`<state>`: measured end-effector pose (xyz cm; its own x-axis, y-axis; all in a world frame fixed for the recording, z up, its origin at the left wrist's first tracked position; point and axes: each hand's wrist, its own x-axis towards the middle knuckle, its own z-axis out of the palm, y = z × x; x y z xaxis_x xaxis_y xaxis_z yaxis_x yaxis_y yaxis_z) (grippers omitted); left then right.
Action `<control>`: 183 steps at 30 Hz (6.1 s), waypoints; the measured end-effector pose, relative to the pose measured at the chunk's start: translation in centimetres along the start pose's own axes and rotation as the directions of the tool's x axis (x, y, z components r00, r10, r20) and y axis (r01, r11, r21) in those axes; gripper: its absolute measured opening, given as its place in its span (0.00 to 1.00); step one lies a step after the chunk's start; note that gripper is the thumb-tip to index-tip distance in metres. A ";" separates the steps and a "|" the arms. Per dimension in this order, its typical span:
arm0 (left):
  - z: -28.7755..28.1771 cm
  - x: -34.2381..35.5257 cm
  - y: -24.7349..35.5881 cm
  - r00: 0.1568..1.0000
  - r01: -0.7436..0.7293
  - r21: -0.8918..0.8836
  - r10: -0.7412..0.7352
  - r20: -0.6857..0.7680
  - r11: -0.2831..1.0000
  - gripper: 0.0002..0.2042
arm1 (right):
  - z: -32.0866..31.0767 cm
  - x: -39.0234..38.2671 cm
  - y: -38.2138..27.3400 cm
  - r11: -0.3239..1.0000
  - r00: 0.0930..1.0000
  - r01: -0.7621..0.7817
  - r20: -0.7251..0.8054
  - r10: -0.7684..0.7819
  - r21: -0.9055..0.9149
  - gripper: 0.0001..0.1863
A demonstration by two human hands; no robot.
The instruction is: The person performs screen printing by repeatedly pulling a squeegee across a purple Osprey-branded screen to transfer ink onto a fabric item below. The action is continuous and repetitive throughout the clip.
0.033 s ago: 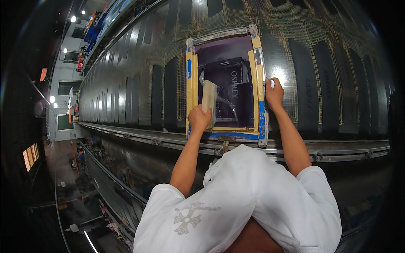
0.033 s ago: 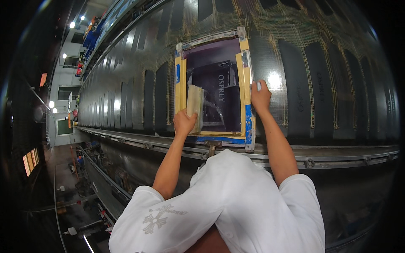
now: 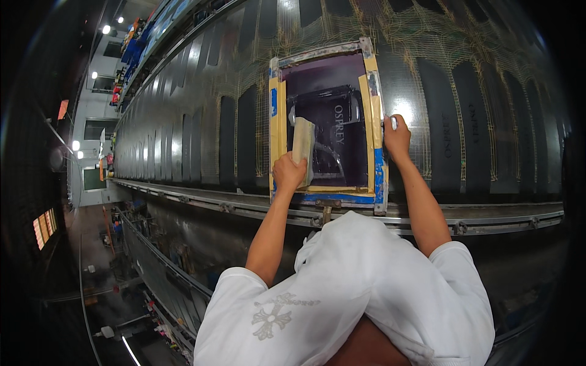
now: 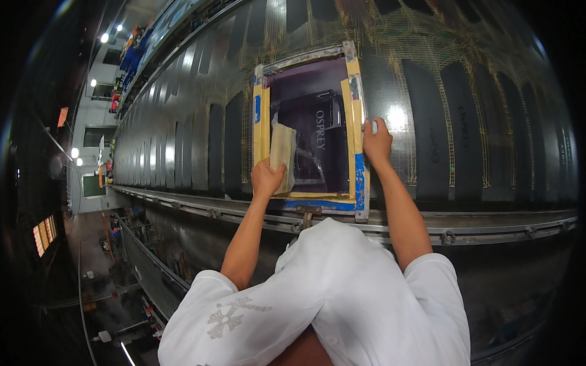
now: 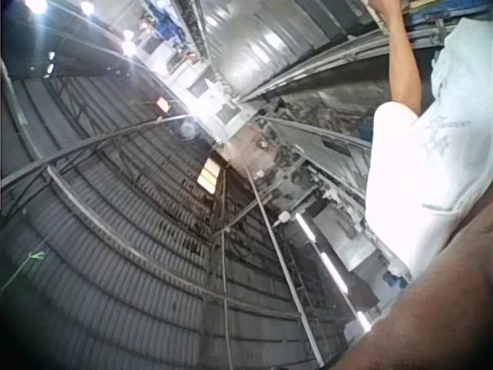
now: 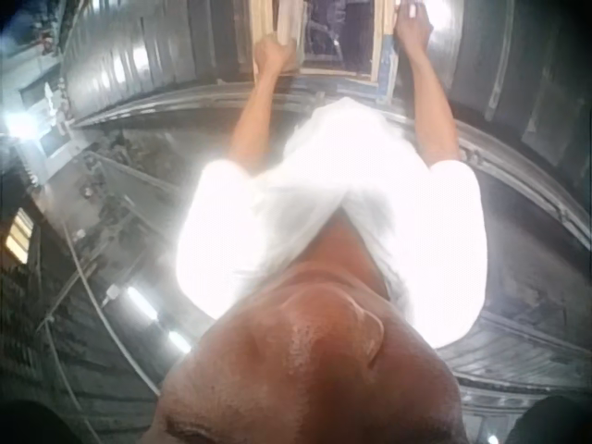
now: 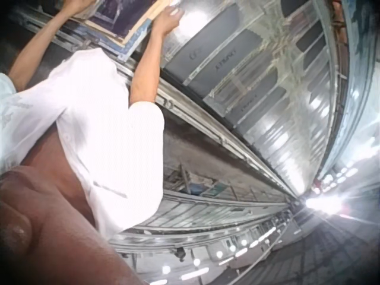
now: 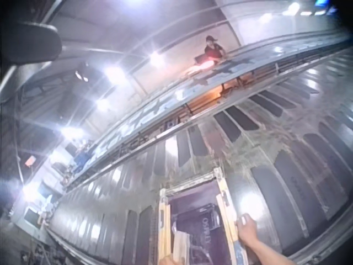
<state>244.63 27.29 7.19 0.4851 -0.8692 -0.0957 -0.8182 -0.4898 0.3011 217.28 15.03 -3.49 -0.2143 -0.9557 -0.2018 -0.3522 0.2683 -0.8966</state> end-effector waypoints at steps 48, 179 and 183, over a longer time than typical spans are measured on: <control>-0.2 25.1 1.0 0.624 -0.737 -0.201 0.763 0.167 0.646 0.10 | 7.5 8.4 -19.3 0.552 0.678 0.672 0.711 -0.189 -0.494 0.23; -9.7 37.4 -26.7 0.692 -0.643 -0.111 0.637 0.341 0.758 0.19 | 38.8 -0.1 -26.6 0.537 0.617 0.729 0.747 -0.247 -0.424 0.16; -9.8 29.8 -29.2 0.647 -0.721 -0.076 0.709 0.281 0.689 0.16 | 36.4 -7.4 -25.1 0.570 0.682 0.622 0.729 -0.058 -0.537 0.15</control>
<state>286.03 16.36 4.86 -0.3527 -0.9285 -0.1156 -0.8898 0.2947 0.3483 260.89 10.95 6.12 0.5386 -0.7554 -0.3731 -0.8229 -0.3767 -0.4253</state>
